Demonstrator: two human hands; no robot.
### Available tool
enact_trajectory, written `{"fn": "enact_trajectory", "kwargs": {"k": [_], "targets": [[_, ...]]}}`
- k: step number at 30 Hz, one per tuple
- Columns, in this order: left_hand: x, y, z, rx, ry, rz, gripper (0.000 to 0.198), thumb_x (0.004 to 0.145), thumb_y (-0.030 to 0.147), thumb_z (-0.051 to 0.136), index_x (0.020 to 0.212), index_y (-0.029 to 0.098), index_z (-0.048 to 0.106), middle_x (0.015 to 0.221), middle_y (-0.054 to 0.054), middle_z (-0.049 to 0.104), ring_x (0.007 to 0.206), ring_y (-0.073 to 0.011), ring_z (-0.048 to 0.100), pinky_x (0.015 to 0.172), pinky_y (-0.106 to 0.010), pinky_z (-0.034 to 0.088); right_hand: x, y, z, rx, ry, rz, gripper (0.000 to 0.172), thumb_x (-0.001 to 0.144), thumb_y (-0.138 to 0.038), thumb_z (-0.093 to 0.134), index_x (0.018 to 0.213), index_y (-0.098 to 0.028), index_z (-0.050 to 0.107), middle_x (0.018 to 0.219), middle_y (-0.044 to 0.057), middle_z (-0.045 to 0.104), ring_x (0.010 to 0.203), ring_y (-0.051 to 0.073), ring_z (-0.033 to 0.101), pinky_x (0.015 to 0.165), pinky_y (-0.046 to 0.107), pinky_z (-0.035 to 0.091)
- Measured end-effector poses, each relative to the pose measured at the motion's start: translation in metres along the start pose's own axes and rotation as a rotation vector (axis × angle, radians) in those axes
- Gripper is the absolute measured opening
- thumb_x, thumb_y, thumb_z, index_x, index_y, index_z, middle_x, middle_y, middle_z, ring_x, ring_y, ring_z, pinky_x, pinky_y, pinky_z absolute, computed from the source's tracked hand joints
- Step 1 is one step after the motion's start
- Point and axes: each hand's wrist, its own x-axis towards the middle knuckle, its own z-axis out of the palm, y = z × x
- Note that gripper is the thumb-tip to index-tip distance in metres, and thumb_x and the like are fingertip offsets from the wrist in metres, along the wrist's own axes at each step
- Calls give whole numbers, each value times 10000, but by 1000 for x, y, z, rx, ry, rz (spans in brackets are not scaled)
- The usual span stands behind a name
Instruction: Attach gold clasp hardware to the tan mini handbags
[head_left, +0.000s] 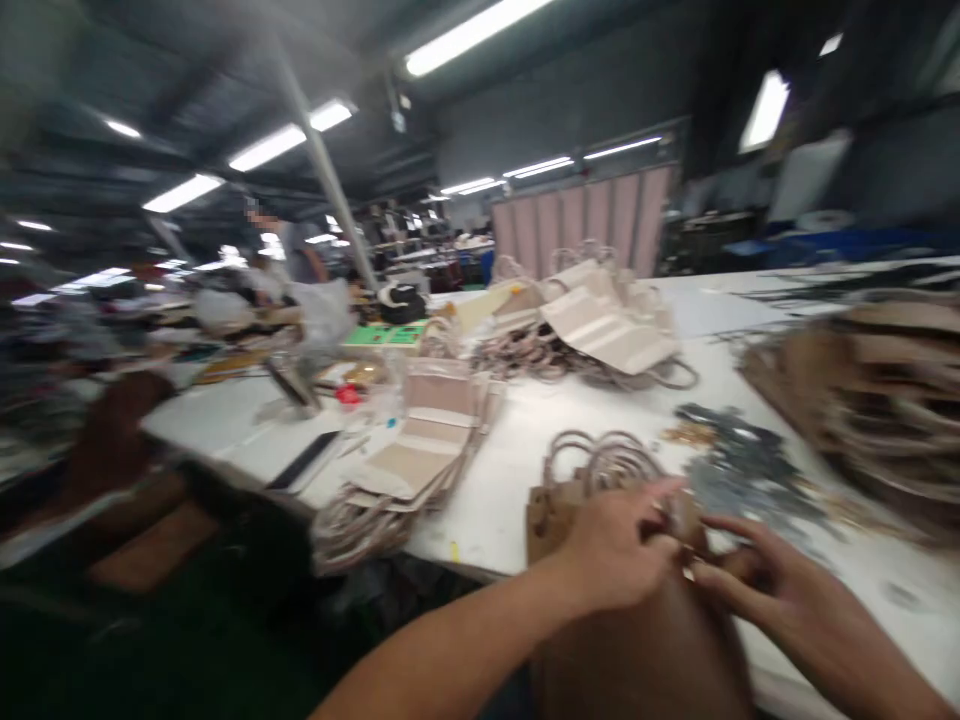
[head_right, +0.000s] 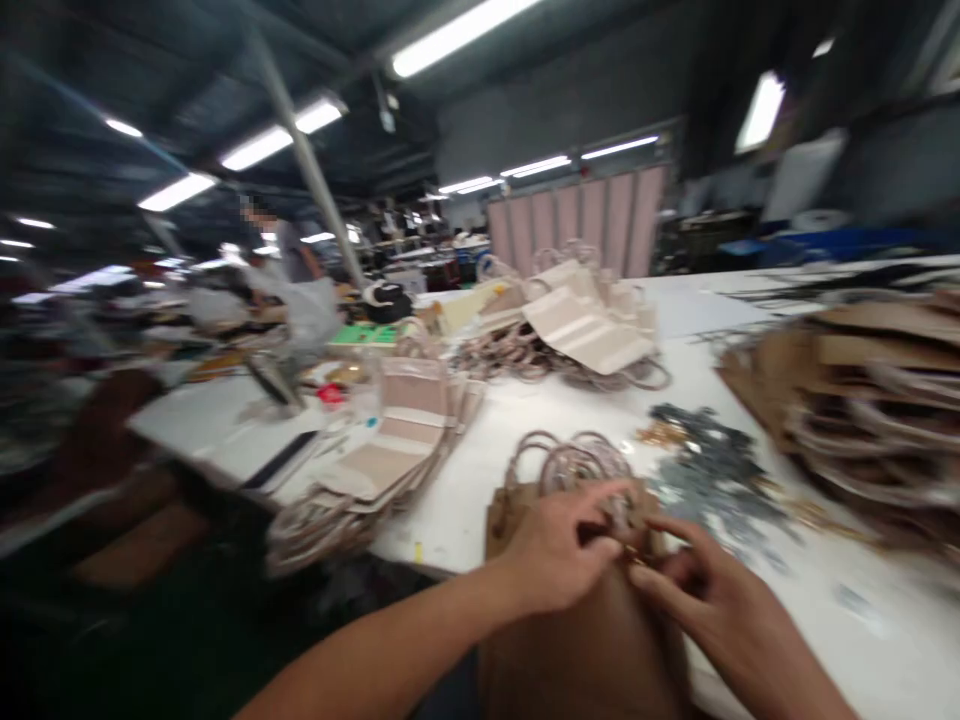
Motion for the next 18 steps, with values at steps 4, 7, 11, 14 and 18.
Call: {"fn": "enact_trajectory", "kwargs": {"k": [4, 7, 11, 14, 18], "targets": [[24, -21, -2, -40, 13, 43, 705, 833, 112, 654, 1489, 352, 552, 1273, 12, 730, 1017, -186, 728, 1024, -350, 567, 6, -1, -25, 13, -194, 261, 491, 872, -432, 725, 1326, -249, 683, 663, -43, 638, 638, 188, 616, 641, 298, 489], [31, -30, -3, 44, 36, 98, 678, 860, 88, 646, 1481, 343, 550, 1263, 9, 727, 1006, -176, 717, 1012, -347, 564, 12, -5, -7, -14, -84, 258, 354, 855, -379, 711, 1185, -254, 742, 649, -46, 607, 629, 177, 582, 617, 288, 427], [39, -40, -7, 455, 63, 290, 594, 908, 94, 633, 1475, 247, 546, 1270, -73, 705, 1100, -267, 658, 1018, -466, 544, 10, -4, 0, 150, 59, 260, 443, 884, -426, 693, 1280, -226, 688, 651, -44, 636, 589, 182, 618, 634, 299, 476], [35, -47, -7, 693, 197, 416, 513, 926, 149, 667, 1428, 193, 572, 1250, -119, 690, 1152, -328, 604, 1009, -529, 519, 8, 10, -29, 235, 306, 293, 502, 913, -541, 684, 1264, -182, 671, 620, -34, 641, 566, 189, 636, 634, 308, 520], [-1, -50, 5, 650, 405, 589, 470, 909, 94, 691, 1363, 173, 599, 1336, -134, 644, 1234, -312, 556, 1062, -498, 467, 10, 47, -64, -22, 500, 245, 426, 913, -558, 680, 1121, -188, 720, 743, 16, 687, 666, 207, 668, 664, 325, 542]]}}
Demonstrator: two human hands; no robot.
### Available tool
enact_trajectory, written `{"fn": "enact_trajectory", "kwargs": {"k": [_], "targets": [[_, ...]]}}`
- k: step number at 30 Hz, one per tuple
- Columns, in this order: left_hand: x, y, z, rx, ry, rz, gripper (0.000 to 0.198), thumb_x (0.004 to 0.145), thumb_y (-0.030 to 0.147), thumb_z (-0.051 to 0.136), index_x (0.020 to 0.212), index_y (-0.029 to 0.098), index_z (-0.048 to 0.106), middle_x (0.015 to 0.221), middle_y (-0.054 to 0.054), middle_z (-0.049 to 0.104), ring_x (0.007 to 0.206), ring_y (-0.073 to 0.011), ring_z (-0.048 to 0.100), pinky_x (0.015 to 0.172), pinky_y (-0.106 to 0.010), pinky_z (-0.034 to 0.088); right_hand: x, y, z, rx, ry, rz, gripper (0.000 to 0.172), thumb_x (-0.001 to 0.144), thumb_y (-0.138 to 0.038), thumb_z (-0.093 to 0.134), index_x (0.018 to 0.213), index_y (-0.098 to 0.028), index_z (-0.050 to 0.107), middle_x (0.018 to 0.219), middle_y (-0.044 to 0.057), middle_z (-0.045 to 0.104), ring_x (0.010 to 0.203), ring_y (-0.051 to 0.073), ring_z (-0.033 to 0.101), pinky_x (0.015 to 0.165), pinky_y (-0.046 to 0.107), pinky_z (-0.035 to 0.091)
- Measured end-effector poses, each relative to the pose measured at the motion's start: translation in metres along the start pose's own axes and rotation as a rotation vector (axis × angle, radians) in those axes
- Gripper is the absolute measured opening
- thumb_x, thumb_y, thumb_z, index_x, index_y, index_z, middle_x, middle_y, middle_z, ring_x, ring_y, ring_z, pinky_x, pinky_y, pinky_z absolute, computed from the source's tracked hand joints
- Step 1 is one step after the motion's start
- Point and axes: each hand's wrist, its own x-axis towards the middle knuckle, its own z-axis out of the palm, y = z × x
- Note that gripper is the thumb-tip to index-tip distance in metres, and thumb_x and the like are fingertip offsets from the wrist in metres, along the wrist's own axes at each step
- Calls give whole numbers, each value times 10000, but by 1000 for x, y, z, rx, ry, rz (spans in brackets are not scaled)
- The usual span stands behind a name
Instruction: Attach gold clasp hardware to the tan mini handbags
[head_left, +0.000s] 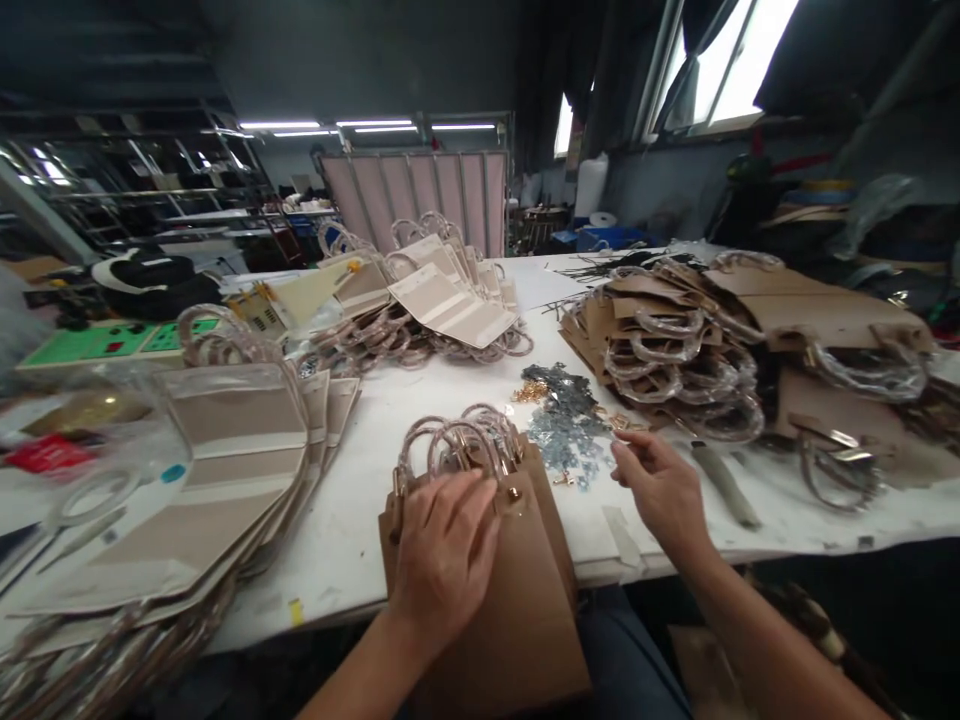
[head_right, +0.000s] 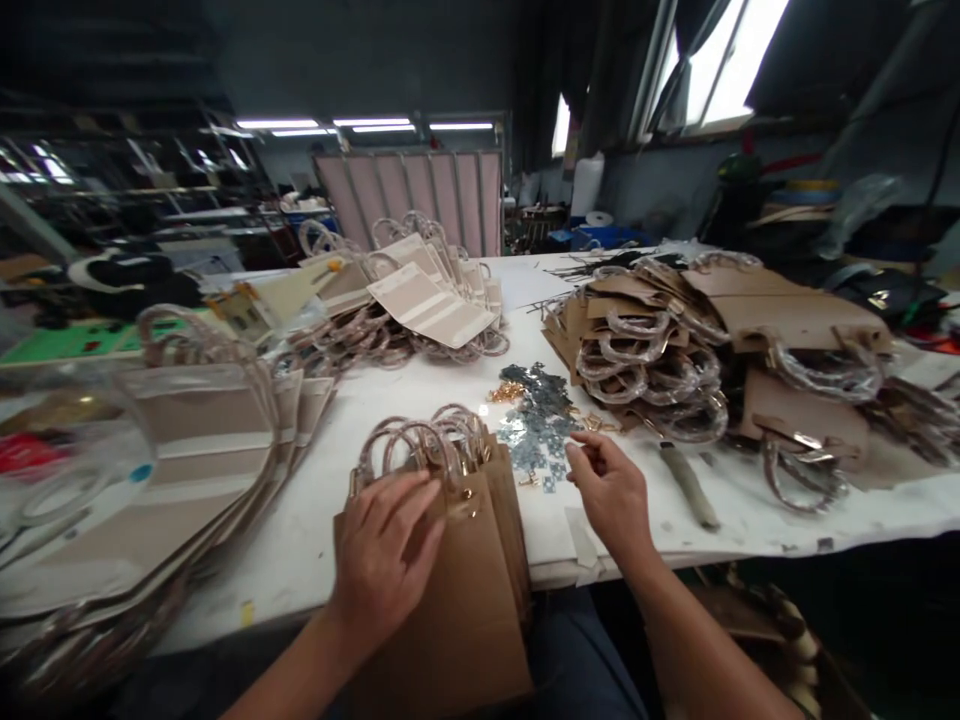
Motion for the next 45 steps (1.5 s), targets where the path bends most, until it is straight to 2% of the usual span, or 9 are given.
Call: {"fn": "enact_trajectory", "kwargs": {"k": [5, 10, 14, 19, 23, 29, 33, 36, 45], "targets": [[-51, 30, -11, -206, -117, 45, 349, 900, 34, 652, 1232, 143, 664, 1209, -115, 684, 1150, -253, 575, 1008, -394, 498, -1, 48, 20, -420, -389, -270, 284, 934, -375, 625, 1163, -259, 746, 1135, 54, 699, 852, 211, 685, 800, 362, 543], [-74, 32, -21, -256, -156, -66, 278, 901, 29, 628, 1138, 168, 674, 1068, -89, 706, 1030, -232, 608, 904, -376, 529, -1, 68, 40, -654, -458, -290, 295, 947, -288, 580, 1192, -235, 736, 1076, 63, 719, 1039, 289, 675, 834, 396, 530], [-71, 32, -27, -378, -137, -184, 243, 915, 53, 620, 1102, 203, 661, 978, -61, 706, 912, -204, 643, 810, -344, 550, -3, 41, 31, -420, -371, -295, 204, 973, -320, 580, 1063, -229, 739, 1000, 44, 721, 880, 231, 673, 798, 364, 527], [-62, 46, -23, -592, -102, -502, 426, 885, 68, 673, 1258, 267, 626, 1011, -9, 687, 803, -125, 671, 727, -233, 586, -53, -39, 13, -138, -242, -458, 167, 971, -253, 654, 1133, -265, 691, 890, -15, 656, 769, 157, 612, 727, 280, 503], [-56, 57, -21, -603, -49, -393, 628, 865, 35, 681, 1430, 270, 538, 1301, -74, 649, 1094, -178, 680, 895, -269, 607, -101, -80, 22, 13, -365, -441, 206, 936, -171, 667, 1114, -274, 681, 827, -49, 649, 722, 120, 621, 695, 210, 517], [-58, 56, -31, -667, -4, -354, 393, 916, 5, 613, 1223, 237, 692, 1111, -43, 750, 1027, -155, 716, 933, -256, 583, -131, -82, 39, 141, -535, -219, 453, 930, -219, 729, 1357, -322, 618, 953, -37, 708, 816, 129, 684, 779, 197, 571], [-61, 57, -36, -906, 13, -864, 225, 933, 200, 719, 1154, 228, 756, 1097, -44, 785, 986, -162, 748, 897, -231, 600, -132, -75, 37, 198, -493, -207, 381, 949, -273, 735, 1317, -317, 641, 1032, -8, 713, 875, 153, 699, 809, 233, 581], [-60, 58, -35, -1186, 56, -1149, 446, 897, 333, 789, 1312, 203, 692, 1231, -99, 758, 1052, -195, 752, 951, -272, 607, -130, -75, 37, 137, -422, -256, 164, 933, -261, 754, 1088, -291, 712, 931, -17, 698, 791, 149, 668, 734, 229, 551], [-58, 63, -33, -1306, 24, -1149, 437, 870, 351, 823, 1276, 212, 735, 1313, -98, 721, 1189, -234, 708, 1027, -288, 585, -130, -81, 46, 126, -464, -318, 66, 974, -233, 720, 987, -286, 757, 909, -18, 761, 800, 171, 711, 736, 249, 541]]}}
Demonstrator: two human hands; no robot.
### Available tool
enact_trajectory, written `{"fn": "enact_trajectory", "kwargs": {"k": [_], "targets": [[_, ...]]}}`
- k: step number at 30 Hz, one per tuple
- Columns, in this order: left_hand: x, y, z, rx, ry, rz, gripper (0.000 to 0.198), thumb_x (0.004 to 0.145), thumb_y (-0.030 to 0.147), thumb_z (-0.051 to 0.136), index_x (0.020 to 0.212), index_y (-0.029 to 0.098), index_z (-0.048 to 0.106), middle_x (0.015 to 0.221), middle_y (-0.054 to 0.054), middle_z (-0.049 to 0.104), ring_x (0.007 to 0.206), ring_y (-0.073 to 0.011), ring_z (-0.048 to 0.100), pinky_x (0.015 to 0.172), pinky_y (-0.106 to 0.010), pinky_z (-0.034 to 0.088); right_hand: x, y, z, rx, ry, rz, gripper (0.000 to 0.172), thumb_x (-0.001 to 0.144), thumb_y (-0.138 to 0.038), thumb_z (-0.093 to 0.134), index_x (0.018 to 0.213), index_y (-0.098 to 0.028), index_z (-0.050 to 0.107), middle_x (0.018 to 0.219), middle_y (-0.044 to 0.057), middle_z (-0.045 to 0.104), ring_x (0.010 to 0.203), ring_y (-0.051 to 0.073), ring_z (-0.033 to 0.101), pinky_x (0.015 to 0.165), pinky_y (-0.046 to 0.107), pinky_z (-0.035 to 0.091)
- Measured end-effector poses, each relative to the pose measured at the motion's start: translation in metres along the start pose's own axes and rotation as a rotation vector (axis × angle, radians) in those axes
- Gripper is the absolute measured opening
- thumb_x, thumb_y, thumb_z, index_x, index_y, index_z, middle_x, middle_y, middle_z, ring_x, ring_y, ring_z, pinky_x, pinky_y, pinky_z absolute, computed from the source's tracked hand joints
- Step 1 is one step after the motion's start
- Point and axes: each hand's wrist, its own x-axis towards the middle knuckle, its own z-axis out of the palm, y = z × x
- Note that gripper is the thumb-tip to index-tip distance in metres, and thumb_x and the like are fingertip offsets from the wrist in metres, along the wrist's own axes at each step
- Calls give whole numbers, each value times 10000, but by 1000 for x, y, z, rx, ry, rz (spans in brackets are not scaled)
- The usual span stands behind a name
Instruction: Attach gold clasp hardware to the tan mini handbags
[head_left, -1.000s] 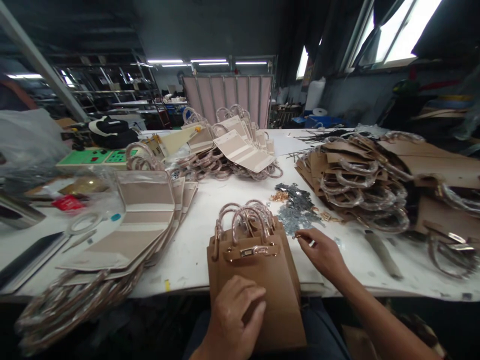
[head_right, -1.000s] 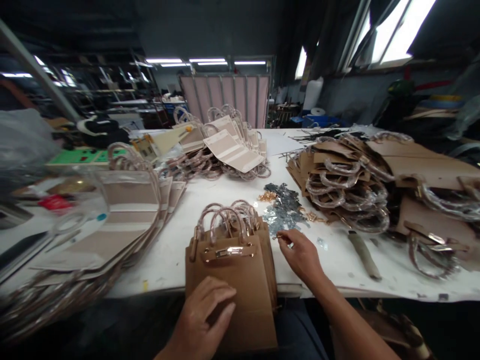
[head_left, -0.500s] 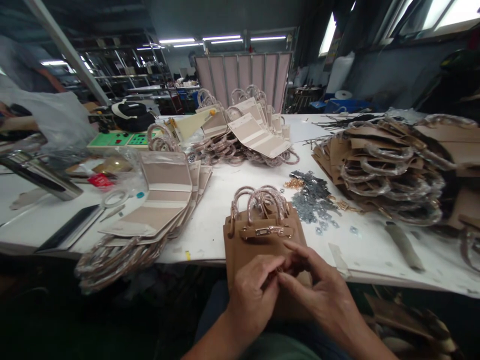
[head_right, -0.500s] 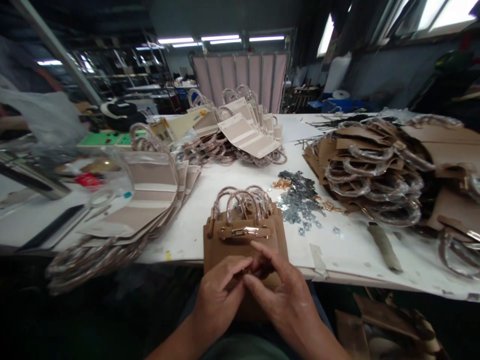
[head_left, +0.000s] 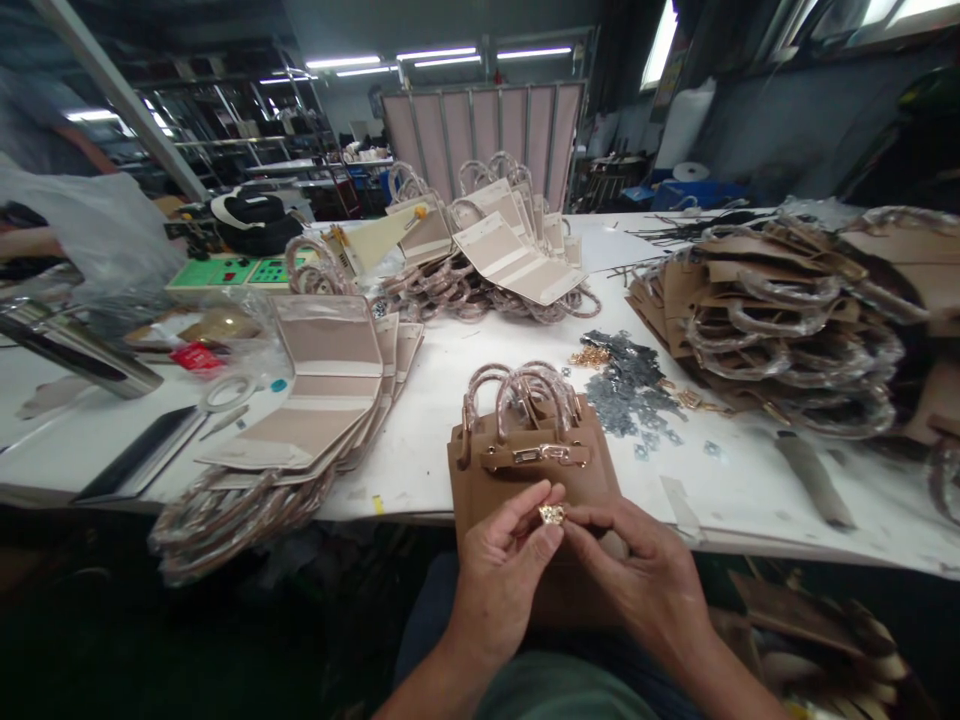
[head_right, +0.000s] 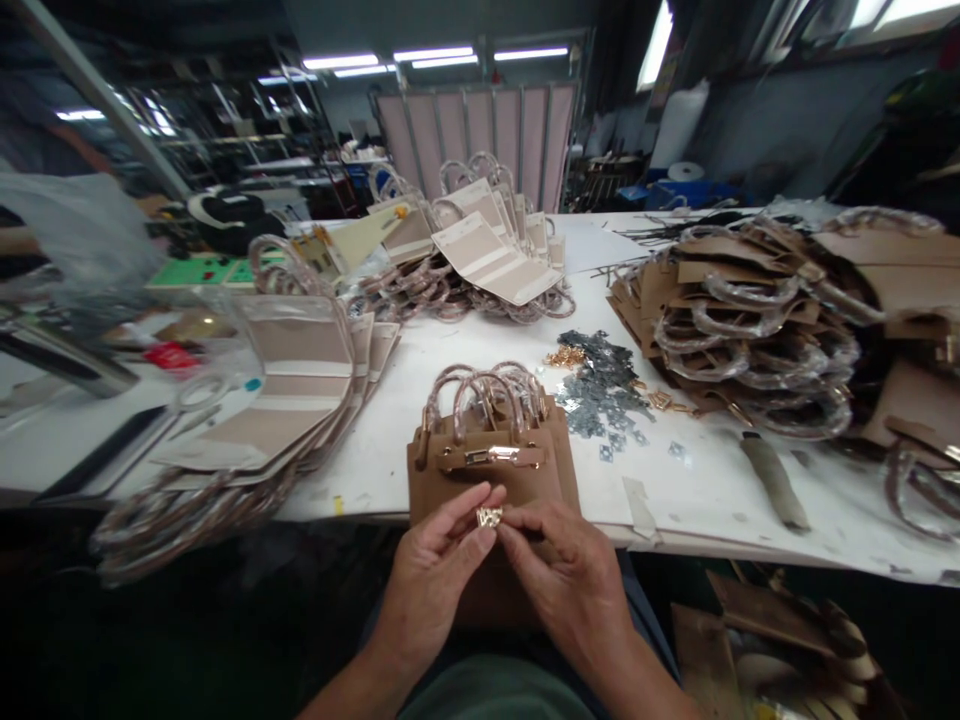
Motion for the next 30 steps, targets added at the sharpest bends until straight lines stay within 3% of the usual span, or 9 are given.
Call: {"fn": "enact_trajectory", "kwargs": {"k": [6, 10, 17, 24, 30], "targets": [[-2, 6, -2, 256, -36, 47, 344, 958, 355, 695, 1271, 224, 746, 1300, -67, 731, 1193, -238, 704, 1035, -314, 584, 2, 3, -1, 19, -82, 87, 78, 961, -266, 705, 896, -255, 746, 890, 0, 755, 812, 186, 721, 733, 255, 541], [-1, 6, -4, 366, -57, 72, 352, 968, 363, 677, 1292, 238, 736, 1307, -62, 727, 1206, -230, 691, 1087, -329, 544, 3, 5, -4, 23, -99, 63, 113, 943, -239, 686, 834, -238, 715, 823, -1, 720, 756, 177, 689, 708, 259, 523], [6, 7, -19, 535, -87, 224, 226, 924, 345, 755, 1116, 235, 802, 1082, -65, 750, 1001, -193, 709, 912, -273, 568, 2, 14, -10, 54, -201, 103, 110, 946, -191, 672, 849, -236, 696, 811, -10, 684, 750, 165, 654, 695, 252, 491], [0, 14, -20, 501, -121, 156, 211, 886, 354, 799, 1057, 235, 828, 1005, -53, 742, 942, -181, 700, 853, -253, 532, 5, 12, -19, 147, -331, 118, 118, 981, -293, 715, 882, -229, 708, 860, 10, 697, 791, 169, 658, 725, 261, 507], [-1, 12, -16, 478, -161, 186, 189, 896, 339, 788, 1034, 215, 827, 975, -61, 741, 905, -181, 696, 818, -257, 526, 5, 13, -23, 173, -352, -30, 122, 1003, -267, 662, 901, -235, 721, 858, 41, 704, 793, 193, 666, 721, 298, 530]]}}
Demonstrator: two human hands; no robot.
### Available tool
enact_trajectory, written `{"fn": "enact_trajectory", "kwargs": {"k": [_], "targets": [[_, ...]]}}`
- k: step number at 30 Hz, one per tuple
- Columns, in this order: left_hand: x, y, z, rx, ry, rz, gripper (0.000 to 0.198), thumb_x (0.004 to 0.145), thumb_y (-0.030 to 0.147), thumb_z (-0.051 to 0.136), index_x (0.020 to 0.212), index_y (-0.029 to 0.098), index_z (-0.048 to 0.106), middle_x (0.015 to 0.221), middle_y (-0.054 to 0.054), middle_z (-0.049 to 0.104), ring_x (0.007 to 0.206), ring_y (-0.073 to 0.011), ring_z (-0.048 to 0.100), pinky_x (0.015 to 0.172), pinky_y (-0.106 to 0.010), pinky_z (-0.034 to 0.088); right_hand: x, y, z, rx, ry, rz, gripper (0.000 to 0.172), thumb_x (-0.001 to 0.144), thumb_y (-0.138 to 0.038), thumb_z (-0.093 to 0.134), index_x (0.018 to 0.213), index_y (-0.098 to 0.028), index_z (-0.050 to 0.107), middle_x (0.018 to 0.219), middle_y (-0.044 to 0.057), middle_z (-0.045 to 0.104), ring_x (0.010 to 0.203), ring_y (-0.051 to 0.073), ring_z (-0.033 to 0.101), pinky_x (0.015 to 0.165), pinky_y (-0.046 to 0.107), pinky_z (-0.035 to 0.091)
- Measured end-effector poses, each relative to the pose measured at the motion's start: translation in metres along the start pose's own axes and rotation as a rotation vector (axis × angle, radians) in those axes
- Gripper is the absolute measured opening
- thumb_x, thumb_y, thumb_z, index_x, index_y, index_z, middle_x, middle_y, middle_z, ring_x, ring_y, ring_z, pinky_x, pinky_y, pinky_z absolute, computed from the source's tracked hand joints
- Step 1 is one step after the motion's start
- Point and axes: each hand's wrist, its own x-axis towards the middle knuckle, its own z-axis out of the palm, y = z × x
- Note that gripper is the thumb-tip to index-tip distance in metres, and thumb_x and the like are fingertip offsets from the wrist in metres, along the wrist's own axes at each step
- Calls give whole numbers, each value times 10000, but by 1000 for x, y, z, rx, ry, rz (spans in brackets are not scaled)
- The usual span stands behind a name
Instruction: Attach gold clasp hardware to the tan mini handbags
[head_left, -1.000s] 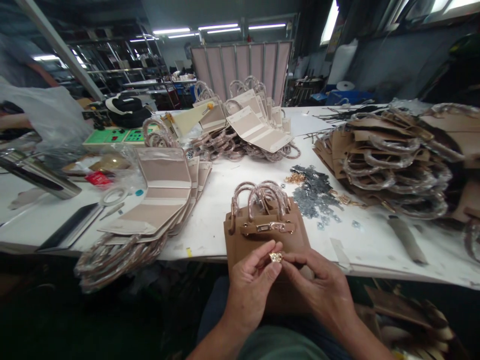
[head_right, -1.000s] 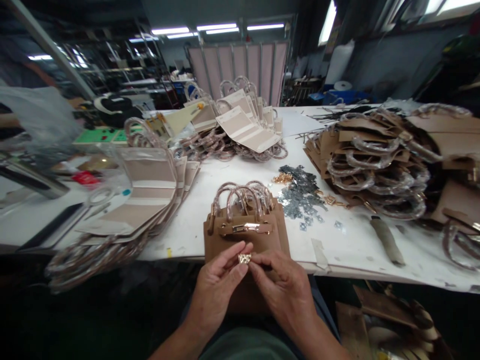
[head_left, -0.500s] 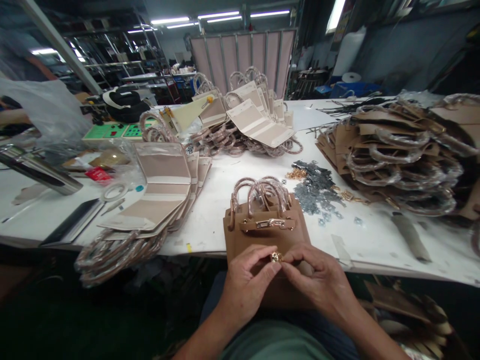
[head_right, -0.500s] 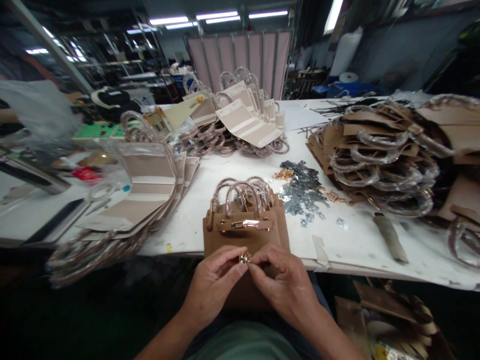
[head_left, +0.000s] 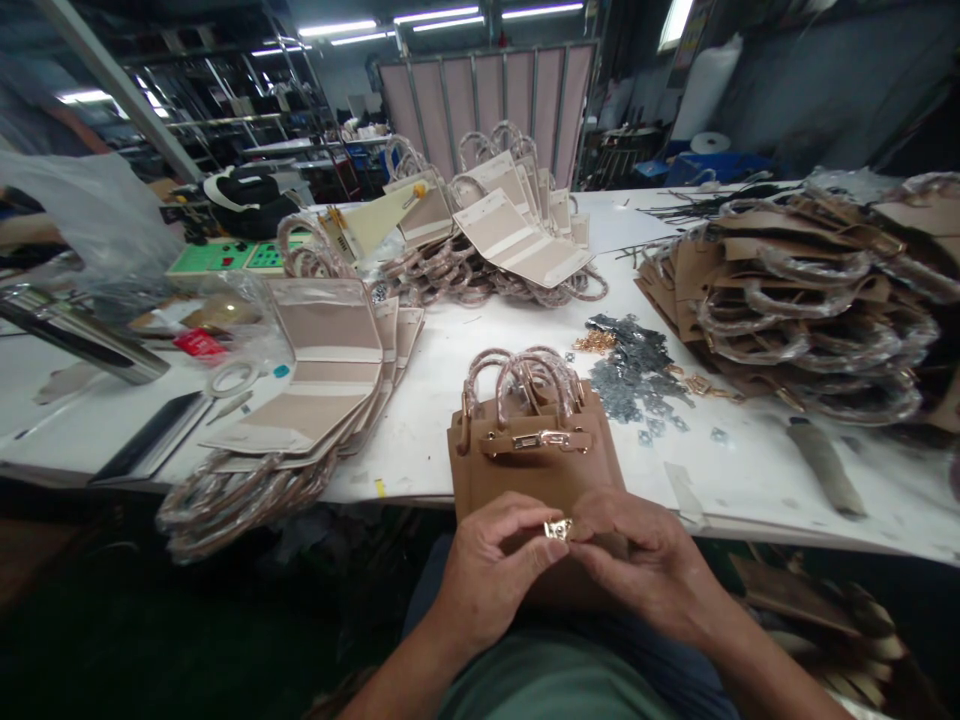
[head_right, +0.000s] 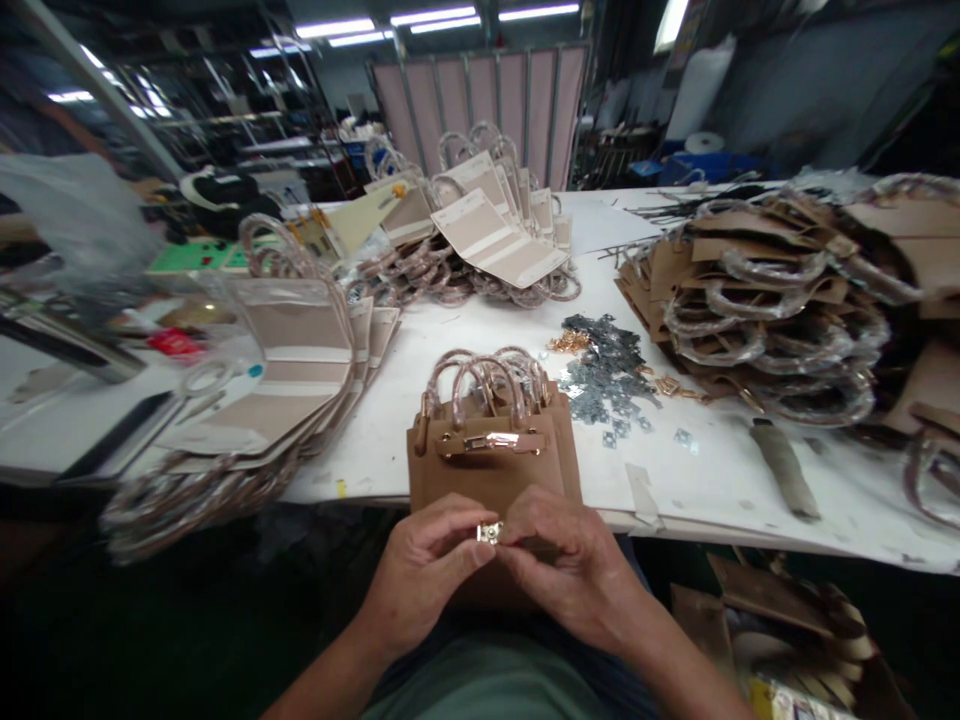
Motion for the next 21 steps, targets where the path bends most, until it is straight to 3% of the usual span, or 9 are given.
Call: {"fn": "enact_trajectory", "kwargs": {"k": [4, 8, 12, 21], "targets": [[0, 0, 1, 2, 13, 51, 178, 905, 323, 782, 1038, 211, 823, 955, -59, 738, 888, -177, 693, 815, -257, 529, -1, -2, -2, 60, -15, -46, 100, 1001, -215, 663, 947, -241, 744, 907, 51, 710, 837, 194, 676, 742, 298, 535], [0, 0, 1, 32, 46, 129, 174, 927, 301, 764, 1080, 234, 813, 972, -47, 716, 904, -158, 684, 812, -232, 531, 1, -8, -8, 170, 38, 82, 41, 985, -248, 706, 988, -249, 747, 960, 35, 727, 891, 183, 688, 805, 273, 542], [-2, 0, 2, 133, 81, 238, 206, 922, 260, 772, 1126, 264, 801, 992, -34, 711, 921, -145, 685, 839, -220, 538, 4, -10, -8, 160, 49, 175, 89, 987, -307, 706, 963, -240, 760, 935, 21, 739, 844, 170, 689, 776, 245, 534], [-5, 8, 9, 224, 157, 387, 202, 911, 178, 770, 1106, 227, 783, 975, -21, 738, 892, -120, 706, 840, -174, 564, 0, -14, 10, 34, 168, 81, 199, 1056, -293, 578, 887, -231, 665, 842, -11, 670, 774, 138, 638, 721, 223, 478]]}}
